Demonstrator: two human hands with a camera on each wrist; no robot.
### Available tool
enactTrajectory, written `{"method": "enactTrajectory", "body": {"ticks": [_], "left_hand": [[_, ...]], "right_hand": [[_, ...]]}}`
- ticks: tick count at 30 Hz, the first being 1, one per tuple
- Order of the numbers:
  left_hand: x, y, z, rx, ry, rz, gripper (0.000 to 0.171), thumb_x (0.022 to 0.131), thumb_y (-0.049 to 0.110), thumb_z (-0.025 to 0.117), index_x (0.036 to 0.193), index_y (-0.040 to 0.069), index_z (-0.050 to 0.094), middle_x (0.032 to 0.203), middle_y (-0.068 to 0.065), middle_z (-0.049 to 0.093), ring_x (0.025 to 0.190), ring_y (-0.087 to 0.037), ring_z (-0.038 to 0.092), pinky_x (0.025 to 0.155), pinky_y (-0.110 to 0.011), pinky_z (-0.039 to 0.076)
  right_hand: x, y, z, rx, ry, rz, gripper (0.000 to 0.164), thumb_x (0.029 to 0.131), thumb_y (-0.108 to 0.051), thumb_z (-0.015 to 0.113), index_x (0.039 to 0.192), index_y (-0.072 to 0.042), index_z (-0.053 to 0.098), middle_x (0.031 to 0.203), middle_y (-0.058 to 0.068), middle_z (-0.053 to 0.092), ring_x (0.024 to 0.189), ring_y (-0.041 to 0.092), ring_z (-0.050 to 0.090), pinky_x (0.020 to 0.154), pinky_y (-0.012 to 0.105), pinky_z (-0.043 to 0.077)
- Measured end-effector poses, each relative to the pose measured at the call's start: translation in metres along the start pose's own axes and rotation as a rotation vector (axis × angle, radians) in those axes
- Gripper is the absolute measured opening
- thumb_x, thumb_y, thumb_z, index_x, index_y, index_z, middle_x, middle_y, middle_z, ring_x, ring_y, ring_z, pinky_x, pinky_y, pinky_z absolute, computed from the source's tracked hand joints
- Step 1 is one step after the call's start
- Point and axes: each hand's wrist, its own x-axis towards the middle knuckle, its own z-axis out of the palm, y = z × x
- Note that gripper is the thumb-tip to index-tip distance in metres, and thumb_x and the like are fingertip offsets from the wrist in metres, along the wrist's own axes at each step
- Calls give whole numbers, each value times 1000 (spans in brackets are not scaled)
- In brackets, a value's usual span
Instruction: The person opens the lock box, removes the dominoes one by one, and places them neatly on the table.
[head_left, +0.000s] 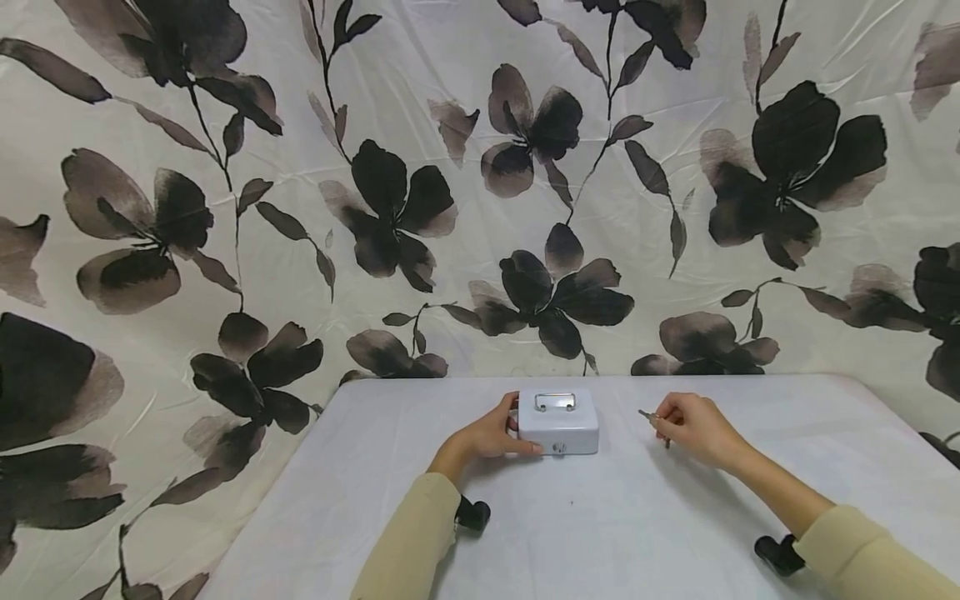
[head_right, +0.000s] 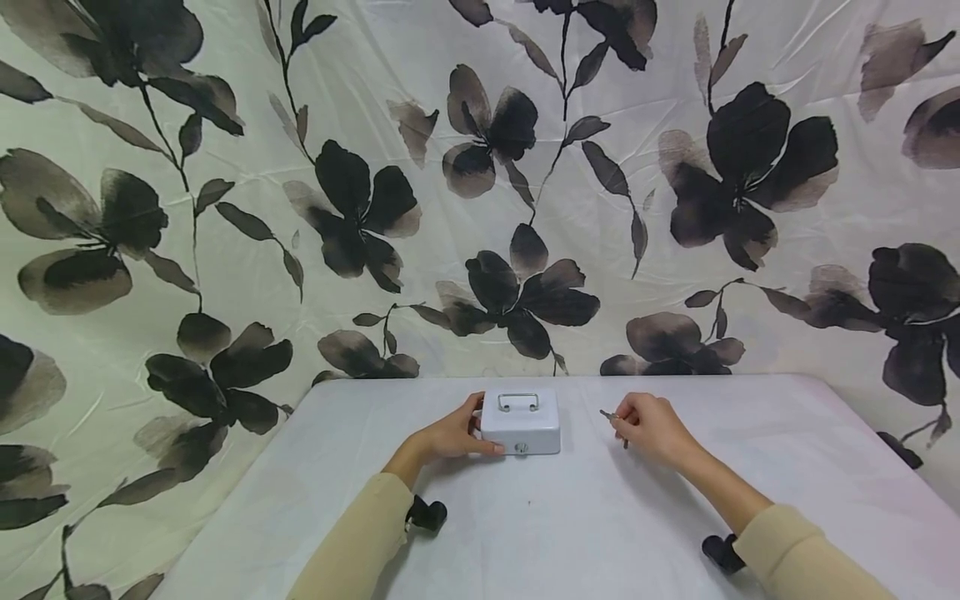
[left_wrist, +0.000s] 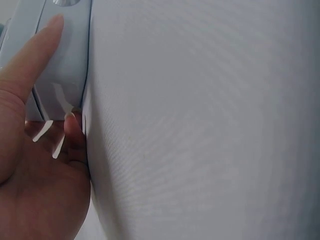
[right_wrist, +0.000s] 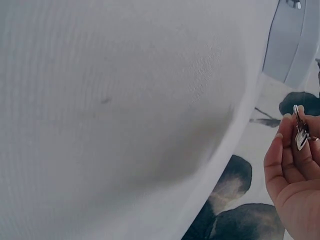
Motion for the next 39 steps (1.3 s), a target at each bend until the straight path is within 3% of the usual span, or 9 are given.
{"method": "enactTrajectory", "body": {"ticks": [15,26,34,39], "left_hand": [[-2,3,0,-4,-8,-8,102,83,30,88,159,16,22,129,-6,51,112,-23,49,104,-45,36],[-3,4,-1,11,-4,-40,103,84,36,86,161,17,19,139,-9,47,120,-26,45,108,-47,34],[-3,5,-2,26,-7,-44,104,85,36,85,162,15,18,137,-9,47,121,-26,44,108,-48,35],[-4,7,-2,22,-8,-40,102,86,36,84,162,14,19,137,-9,47,121,-26,44,106,-46,36]], "right_hand": [[-4,-15,7,37,-35,-24,6,95,-2,66,90,1,66,77,6,71,68,22,65,59,27,47],[-5,-26,15,50,-44,-62,6,94,-1,66,88,-1,66,75,4,71,68,21,66,59,27,47],[-6,-36,20,67,-57,-79,6,94,-1,68,88,-1,67,76,4,71,66,15,65,59,26,48],[-7,-40,23,78,-68,-80,5,94,-2,68,89,-1,67,75,3,71,67,18,66,59,26,49]]}}
